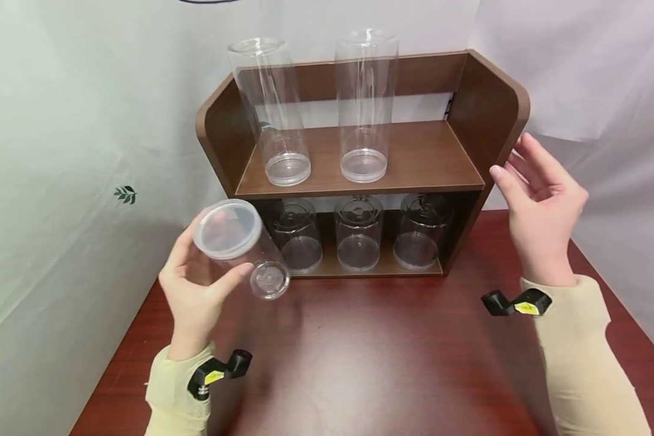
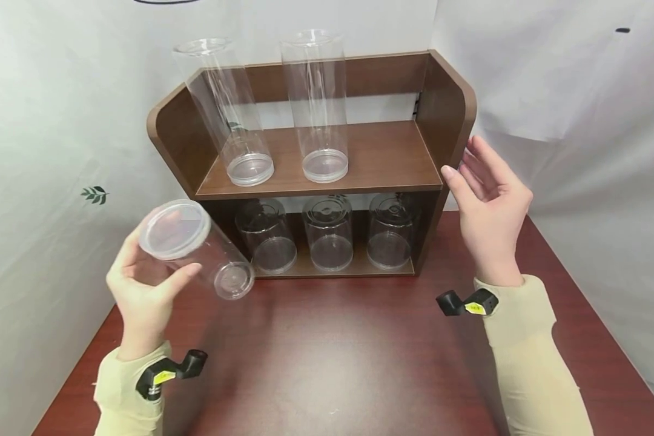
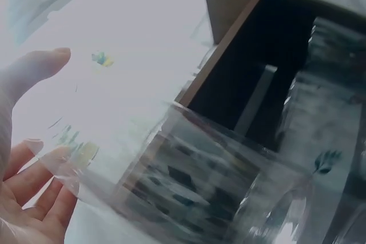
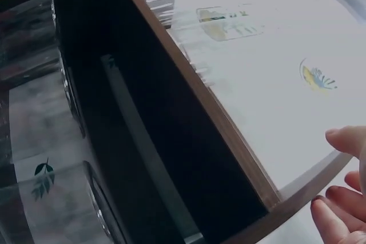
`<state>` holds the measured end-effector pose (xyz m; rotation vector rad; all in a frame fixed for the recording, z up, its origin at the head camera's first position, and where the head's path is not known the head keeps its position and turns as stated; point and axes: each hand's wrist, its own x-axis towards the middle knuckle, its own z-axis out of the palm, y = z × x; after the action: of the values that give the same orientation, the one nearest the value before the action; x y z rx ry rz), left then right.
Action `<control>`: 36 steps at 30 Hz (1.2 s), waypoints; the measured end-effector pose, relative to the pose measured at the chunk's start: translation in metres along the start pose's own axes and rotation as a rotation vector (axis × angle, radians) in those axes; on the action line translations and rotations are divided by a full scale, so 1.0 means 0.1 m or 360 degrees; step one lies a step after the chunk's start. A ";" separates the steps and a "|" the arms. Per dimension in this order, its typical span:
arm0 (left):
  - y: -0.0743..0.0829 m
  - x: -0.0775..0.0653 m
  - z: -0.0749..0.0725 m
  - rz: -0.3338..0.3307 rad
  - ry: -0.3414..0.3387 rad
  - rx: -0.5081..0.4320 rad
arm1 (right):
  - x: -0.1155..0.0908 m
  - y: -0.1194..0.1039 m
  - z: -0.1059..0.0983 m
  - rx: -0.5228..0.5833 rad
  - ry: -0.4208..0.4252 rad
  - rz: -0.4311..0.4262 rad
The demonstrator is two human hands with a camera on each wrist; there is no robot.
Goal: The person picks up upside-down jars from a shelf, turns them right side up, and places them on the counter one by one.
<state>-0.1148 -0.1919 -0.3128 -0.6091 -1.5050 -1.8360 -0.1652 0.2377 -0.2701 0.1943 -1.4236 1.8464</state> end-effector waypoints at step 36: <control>-0.99 0.48 -0.83 -0.0512 0.0210 0.0881 | 0.08 -0.06 0.16 -0.0335 0.0026 -0.0166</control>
<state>-0.2154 -0.2721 -0.3622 0.0198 -1.9911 -1.5294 -0.1719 0.2277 -0.2558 0.1445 -1.5551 1.5984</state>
